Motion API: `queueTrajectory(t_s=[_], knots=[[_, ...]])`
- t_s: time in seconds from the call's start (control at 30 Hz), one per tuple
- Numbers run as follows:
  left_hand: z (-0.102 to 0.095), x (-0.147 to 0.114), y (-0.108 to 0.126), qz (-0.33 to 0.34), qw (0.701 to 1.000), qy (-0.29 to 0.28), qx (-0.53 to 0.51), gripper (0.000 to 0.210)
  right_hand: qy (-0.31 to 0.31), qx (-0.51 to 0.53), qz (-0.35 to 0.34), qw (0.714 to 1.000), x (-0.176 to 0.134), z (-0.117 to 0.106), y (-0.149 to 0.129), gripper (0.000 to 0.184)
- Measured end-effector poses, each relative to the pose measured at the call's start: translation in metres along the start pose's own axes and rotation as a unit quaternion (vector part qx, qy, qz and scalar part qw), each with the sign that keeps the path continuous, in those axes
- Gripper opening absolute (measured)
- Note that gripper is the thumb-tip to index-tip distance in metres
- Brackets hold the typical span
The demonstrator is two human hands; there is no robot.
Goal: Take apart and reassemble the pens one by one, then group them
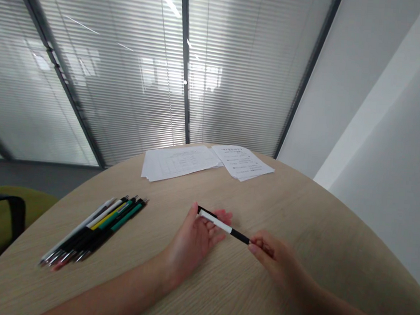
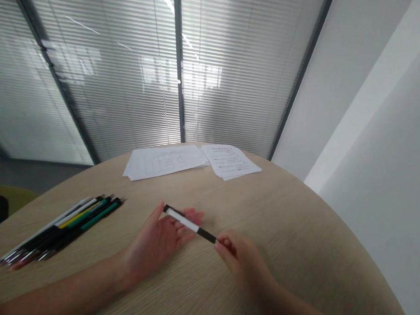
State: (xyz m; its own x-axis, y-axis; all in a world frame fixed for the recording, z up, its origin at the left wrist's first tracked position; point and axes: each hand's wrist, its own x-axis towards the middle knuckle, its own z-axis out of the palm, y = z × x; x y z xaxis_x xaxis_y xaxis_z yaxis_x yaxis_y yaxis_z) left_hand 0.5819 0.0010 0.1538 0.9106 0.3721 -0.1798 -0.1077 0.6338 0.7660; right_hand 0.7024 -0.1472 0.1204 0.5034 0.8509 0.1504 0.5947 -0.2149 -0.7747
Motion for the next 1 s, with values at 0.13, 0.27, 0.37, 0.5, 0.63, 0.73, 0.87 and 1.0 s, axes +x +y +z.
queueTrajectory(t_s=[0.13,0.27,0.37,0.5,0.63,0.73,0.87,1.0], knots=[[0.008,-0.009,0.003,-0.028,0.994,-0.045,-0.099,0.057,-0.020,-0.102,-0.016,0.994,-0.004,0.002,-0.011,0.011],[0.009,-0.011,0.008,-0.048,0.986,-0.055,-0.148,0.059,-0.043,-0.153,-0.072,0.985,-0.010,0.004,-0.014,0.012],[0.006,-0.009,0.016,-0.063,0.984,-0.075,-0.149,0.061,-0.037,-0.150,-0.128,0.980,-0.012,0.002,-0.008,0.022],[0.001,-0.004,0.025,-0.060,0.983,-0.086,-0.148,0.058,0.002,-0.136,-0.147,0.980,-0.008,-0.002,0.003,0.025],[-0.004,-0.003,0.027,-0.067,0.982,-0.099,-0.144,0.056,0.017,-0.145,-0.128,0.981,-0.003,-0.004,0.008,0.025],[-0.005,-0.003,0.026,-0.061,0.984,-0.092,-0.142,0.054,0.017,-0.151,-0.117,0.981,-0.001,-0.004,0.008,0.026],[-0.006,-0.003,0.027,-0.044,0.984,-0.077,-0.156,0.053,0.022,-0.163,-0.119,0.979,-0.001,-0.004,0.008,0.026],[-0.007,-0.002,0.027,-0.039,0.983,-0.067,-0.165,0.053,0.019,-0.164,-0.128,0.978,-0.002,-0.005,0.009,0.026]])
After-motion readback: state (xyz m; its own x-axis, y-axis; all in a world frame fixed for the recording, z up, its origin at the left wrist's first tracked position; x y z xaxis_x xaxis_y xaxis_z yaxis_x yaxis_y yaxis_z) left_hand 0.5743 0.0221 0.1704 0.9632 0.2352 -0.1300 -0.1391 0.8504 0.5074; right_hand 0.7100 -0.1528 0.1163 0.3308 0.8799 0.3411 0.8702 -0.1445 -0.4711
